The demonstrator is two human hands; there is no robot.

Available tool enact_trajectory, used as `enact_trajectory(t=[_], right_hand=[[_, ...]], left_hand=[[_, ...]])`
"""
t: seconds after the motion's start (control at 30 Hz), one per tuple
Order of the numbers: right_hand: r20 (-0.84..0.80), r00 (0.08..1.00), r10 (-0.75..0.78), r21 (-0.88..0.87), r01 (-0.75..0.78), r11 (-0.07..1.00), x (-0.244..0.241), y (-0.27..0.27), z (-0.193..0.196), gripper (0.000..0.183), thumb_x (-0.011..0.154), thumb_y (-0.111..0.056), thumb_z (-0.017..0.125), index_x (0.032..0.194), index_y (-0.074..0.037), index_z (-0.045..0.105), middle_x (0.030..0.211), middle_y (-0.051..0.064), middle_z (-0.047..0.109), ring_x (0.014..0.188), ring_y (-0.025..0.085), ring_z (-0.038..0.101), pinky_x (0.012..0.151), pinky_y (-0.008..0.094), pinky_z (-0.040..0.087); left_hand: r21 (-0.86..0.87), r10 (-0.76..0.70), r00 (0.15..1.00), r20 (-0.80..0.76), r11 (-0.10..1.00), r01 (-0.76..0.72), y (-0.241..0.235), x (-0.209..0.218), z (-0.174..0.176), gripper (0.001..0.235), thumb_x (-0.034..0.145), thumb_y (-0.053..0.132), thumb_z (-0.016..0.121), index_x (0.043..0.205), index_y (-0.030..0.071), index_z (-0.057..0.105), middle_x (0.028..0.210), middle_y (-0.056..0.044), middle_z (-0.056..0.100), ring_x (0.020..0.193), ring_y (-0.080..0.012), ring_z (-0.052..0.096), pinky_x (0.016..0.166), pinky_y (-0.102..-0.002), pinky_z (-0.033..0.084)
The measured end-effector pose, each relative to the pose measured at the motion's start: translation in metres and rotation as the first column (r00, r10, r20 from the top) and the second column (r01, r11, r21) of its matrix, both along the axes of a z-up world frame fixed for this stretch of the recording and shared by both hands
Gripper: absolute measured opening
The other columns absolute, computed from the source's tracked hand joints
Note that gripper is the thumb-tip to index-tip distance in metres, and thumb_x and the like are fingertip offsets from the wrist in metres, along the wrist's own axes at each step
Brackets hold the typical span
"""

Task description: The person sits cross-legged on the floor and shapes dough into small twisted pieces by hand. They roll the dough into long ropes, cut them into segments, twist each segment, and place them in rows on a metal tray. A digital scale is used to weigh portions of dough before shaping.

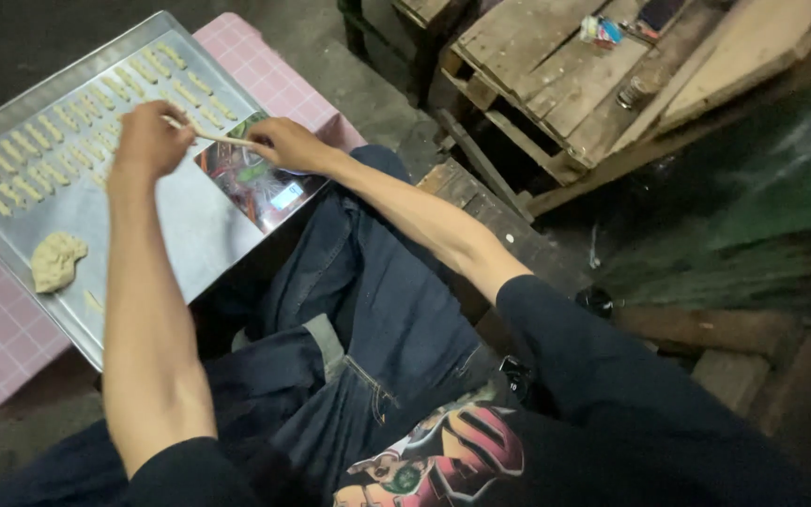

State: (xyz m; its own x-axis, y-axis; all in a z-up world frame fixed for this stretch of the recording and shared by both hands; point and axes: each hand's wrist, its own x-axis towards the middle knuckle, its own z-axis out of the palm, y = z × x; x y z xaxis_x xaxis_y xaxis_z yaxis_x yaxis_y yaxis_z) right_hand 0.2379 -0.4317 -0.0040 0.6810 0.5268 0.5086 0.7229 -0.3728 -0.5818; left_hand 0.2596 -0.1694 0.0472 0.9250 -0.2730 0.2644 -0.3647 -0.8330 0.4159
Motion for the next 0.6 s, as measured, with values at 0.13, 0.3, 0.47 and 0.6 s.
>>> enact_trajectory(t=[0.13, 0.3, 0.47, 0.6], right_hand=[[0.026, 0.998, 0.050, 0.045, -0.051, 0.998, -0.010, 0.005, 0.053, 0.018, 0.099, -0.023, 0.065, 0.094, -0.009, 0.075, 0.082, 0.005, 0.074, 0.068, 0.017, 0.066, 0.062, 0.032, 0.051], [0.036, 0.999, -0.011, 0.189, 0.004, 0.982, -0.028, 0.037, 0.084, 0.016, 0.095, -0.024, 0.069, 0.090, -0.011, 0.076, 0.072, 0.000, 0.072, 0.058, 0.010, 0.061, 0.056, 0.025, 0.049], [-0.159, 0.977, -0.143, 0.403, 0.196, 0.894, -0.069, 0.111, 0.053, 0.021, 0.091, -0.037, 0.064, 0.086, -0.021, 0.077, 0.080, -0.005, 0.078, 0.072, 0.012, 0.072, 0.070, 0.030, 0.058], [-0.326, 0.940, -0.100, 0.397, 0.232, 0.888, -0.115, 0.162, 0.023, 0.022, 0.091, -0.034, 0.061, 0.083, -0.018, 0.074, 0.080, -0.002, 0.072, 0.076, 0.015, 0.066, 0.071, 0.034, 0.054]], left_hand=[[-0.030, 0.190, 0.906, -0.378, 0.976, -0.218, -0.015, -0.054, 0.118, 0.010, 0.101, 0.014, 0.077, 0.106, 0.006, 0.073, 0.098, -0.017, 0.074, 0.085, -0.0261, 0.069, 0.071, -0.045, 0.056], [-0.015, 0.179, 0.899, -0.399, 0.979, -0.202, 0.036, -0.047, 0.128, 0.013, 0.104, 0.012, 0.081, 0.107, 0.001, 0.075, 0.095, -0.017, 0.074, 0.081, -0.0237, 0.068, 0.061, -0.043, 0.056], [0.033, -0.135, 0.984, -0.117, 0.990, 0.140, 0.170, -0.002, 0.012, 0.031, 0.132, 0.014, 0.085, 0.117, -0.011, 0.075, 0.094, -0.030, 0.071, 0.076, -0.0350, 0.070, 0.053, -0.049, 0.055], [-0.021, -0.064, 0.949, -0.308, 0.998, 0.061, 0.274, -0.012, -0.075, 0.018, 0.130, 0.017, 0.081, 0.124, 0.003, 0.072, 0.103, -0.018, 0.071, 0.082, -0.0257, 0.067, 0.067, -0.037, 0.053]])
